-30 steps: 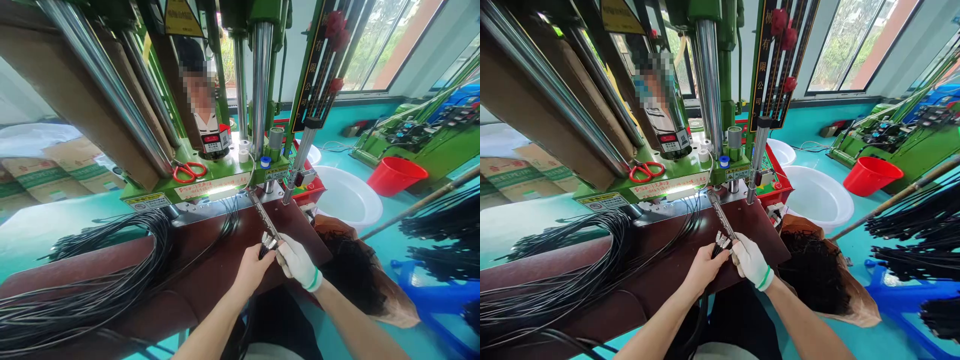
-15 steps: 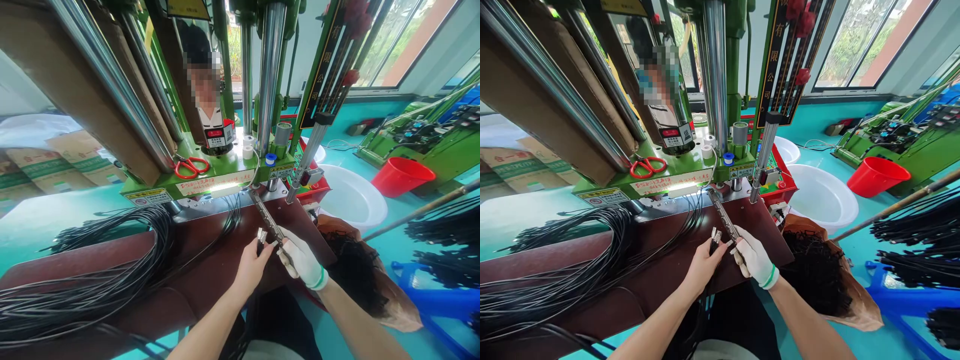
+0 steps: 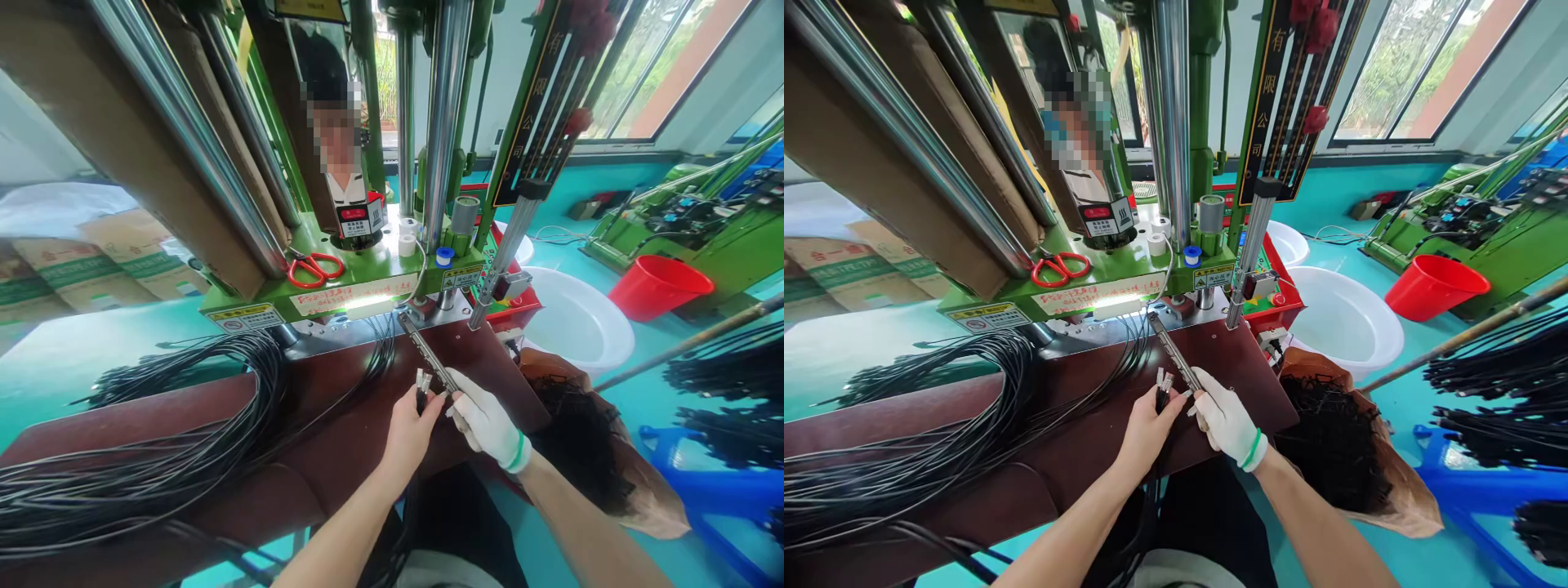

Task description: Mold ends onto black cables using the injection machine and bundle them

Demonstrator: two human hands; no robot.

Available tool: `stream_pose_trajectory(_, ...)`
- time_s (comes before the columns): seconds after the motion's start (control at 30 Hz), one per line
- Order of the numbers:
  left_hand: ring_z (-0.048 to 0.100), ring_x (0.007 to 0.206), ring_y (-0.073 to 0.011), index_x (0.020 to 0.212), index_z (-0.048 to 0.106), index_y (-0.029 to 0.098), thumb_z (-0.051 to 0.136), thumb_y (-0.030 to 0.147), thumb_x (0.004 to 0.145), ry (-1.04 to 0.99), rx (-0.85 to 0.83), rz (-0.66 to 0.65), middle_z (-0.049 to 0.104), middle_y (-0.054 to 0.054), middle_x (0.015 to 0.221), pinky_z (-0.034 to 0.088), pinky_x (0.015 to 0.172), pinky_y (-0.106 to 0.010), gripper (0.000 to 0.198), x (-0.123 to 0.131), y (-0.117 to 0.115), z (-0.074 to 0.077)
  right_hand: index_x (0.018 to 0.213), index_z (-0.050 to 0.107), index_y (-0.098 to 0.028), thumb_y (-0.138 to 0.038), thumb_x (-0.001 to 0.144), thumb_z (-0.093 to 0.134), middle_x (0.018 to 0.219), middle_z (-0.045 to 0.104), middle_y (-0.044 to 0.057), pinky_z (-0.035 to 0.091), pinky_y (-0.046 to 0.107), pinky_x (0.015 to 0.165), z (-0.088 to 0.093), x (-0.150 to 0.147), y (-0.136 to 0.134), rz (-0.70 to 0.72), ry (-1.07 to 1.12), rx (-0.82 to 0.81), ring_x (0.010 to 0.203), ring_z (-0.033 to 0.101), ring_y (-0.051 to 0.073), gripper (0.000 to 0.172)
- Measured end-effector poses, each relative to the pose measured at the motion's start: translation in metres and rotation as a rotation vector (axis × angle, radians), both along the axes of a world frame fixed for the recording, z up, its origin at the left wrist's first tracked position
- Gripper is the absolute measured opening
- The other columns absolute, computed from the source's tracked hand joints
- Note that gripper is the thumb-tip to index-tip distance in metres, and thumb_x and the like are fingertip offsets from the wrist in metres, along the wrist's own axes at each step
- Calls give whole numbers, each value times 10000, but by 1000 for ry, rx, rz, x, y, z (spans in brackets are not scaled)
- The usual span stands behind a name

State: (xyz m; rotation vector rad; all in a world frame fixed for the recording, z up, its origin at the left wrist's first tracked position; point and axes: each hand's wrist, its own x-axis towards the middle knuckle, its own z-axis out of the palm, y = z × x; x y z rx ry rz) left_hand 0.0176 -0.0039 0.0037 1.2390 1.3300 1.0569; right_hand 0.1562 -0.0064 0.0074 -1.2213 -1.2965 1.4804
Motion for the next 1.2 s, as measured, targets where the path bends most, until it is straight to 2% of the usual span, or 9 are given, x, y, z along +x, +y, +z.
stream_pose_trajectory(0.07,369,480,-81,666,483,176,536,431,750,-67,-33,15,418,52,527,311,475,-203,273,-2,2,-4,1302,354,-103,-497,814,455,486,417,-77,232,138,247,0,1,0,19,14,-25,300,290,30,635)
stream_pose_trajectory(0.23,237,394,-43,756,373,224,478,490,776,-311,-139,198,296,97,525,167,359,-156,286,-9,6,-8,1274,395,-133,-460,838,454,485,423,-74,223,128,240,0,8,1,32,53,-55,292,282,23,548)
stream_pose_trajectory(0.4,194,365,-22,714,408,202,599,446,696,-360,-282,-4,254,116,455,115,345,-143,311,-7,4,-4,1262,415,-151,-432,860,440,510,453,-60,236,117,242,6,9,4,73,81,-78,295,314,22,491)
stream_pose_trajectory(0.5,186,357,-16,676,427,185,643,456,650,-391,-317,-11,250,119,427,107,344,-147,348,-4,6,-3,1265,420,-146,-435,859,440,523,454,-54,243,120,236,10,11,5,110,74,-84,304,323,26,498)
stream_pose_trajectory(0.67,186,340,-14,653,424,182,648,445,649,-388,-314,-12,247,124,407,105,338,-155,345,-5,9,-5,1295,395,-155,-455,849,439,539,448,-50,260,134,240,6,11,4,122,-5,-91,324,311,29,540)
stream_pose_trajectory(0.9,257,345,-19,670,443,175,641,459,649,-309,-238,14,315,108,441,196,340,-159,348,-11,5,-10,1321,364,-108,-488,825,451,507,404,-58,278,140,266,1,5,0,115,-105,-37,359,311,38,631)
stream_pose_trajectory(0.97,287,361,-22,753,458,181,588,484,693,-307,-196,65,365,98,484,219,348,-152,336,-13,6,-9,1307,374,-102,-471,821,467,516,410,-55,255,135,261,3,5,1,92,-50,-63,363,314,39,617)
stream_pose_trajectory(1.07,242,353,-23,818,415,211,476,514,766,-349,-158,175,367,104,504,170,330,-142,313,-18,10,-7,1255,429,-122,-442,825,476,526,415,-52,236,120,249,5,6,4,66,25,-85,371,328,42,537)
stream_pose_trajectory(1.2,184,354,-14,722,415,198,579,473,706,-358,-178,126,292,113,468,129,334,-149,321,-22,13,-7,1213,463,-141,-424,838,463,514,406,-61,222,115,241,8,8,6,69,42,-106,339,303,32,470)
